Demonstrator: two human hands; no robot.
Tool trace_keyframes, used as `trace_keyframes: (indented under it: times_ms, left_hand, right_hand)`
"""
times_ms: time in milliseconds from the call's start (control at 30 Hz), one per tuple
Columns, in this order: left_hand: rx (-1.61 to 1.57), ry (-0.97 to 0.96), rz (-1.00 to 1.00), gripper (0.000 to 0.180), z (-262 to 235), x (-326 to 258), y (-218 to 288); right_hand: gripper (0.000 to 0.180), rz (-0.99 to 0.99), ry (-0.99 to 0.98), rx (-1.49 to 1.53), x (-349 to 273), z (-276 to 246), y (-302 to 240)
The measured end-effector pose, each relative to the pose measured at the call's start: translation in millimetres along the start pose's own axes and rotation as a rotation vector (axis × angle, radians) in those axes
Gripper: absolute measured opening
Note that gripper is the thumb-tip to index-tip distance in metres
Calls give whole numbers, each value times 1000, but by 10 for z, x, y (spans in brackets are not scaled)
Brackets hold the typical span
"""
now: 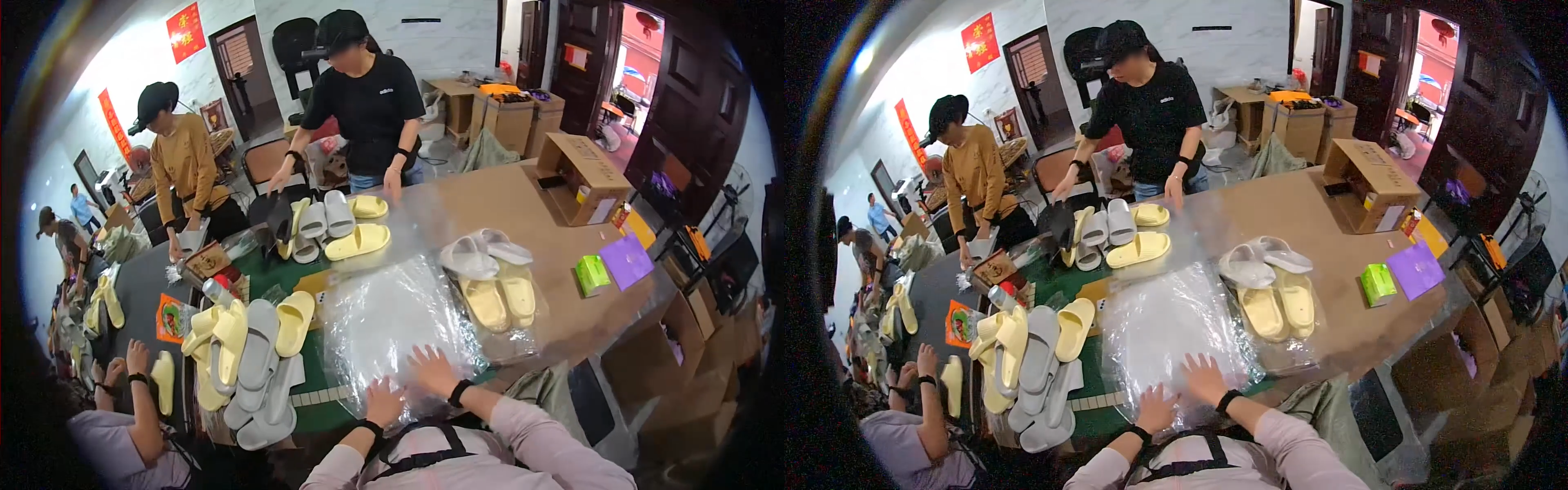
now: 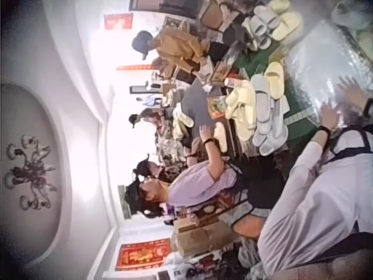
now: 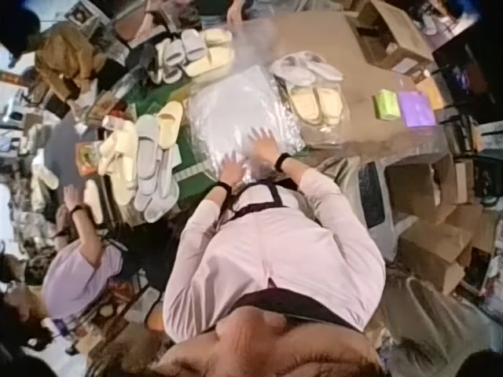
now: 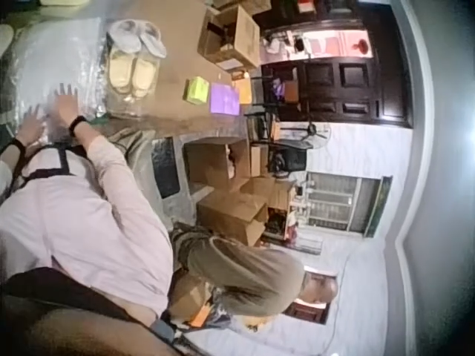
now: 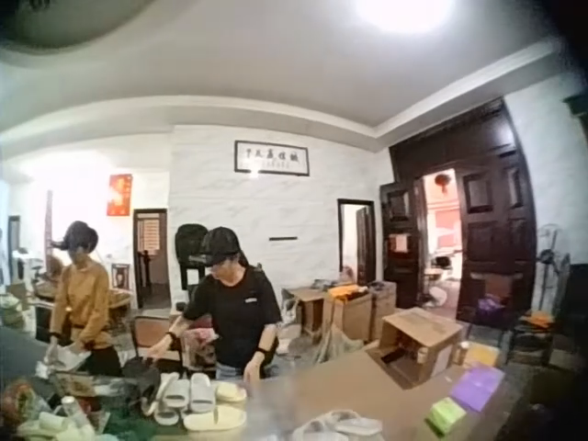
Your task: Packing finished slippers into plastic bags in a production finishing area.
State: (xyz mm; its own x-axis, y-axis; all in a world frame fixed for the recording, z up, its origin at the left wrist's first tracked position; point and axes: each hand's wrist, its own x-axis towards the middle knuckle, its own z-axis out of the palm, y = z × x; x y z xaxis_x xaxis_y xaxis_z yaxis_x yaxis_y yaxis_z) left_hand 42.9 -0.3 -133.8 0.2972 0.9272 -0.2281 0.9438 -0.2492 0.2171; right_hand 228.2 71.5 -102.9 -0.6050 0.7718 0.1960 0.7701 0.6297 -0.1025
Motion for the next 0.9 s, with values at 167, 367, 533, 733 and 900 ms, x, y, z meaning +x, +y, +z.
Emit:
trace_keyframes:
  times_ms: [167, 367, 533, 733, 900]
  left_hand:
    - [-585, 25, 134, 24, -1366, -206, 358]
    - [-1142, 1152, 635, 16, -3461, -1397, 1196]
    - [-1471, 1049, 977, 19, -3759, -1901, 1133]
    - [-1442, 1517, 810, 17, -3770, -1977, 1108]
    - [-1608, 1843, 24, 12, -4152, -2099, 1450]
  right_hand:
    - [50, 71, -234, 55, -158, 316, -203]
    - [56, -51, -377, 34, -129, 344, -152]
    - [47, -41, -346, 30, -103, 234, -165]
    - [45, -7, -350, -55, -163, 478, -198]
    - [49, -7, -440, -36, -83, 341, -292]
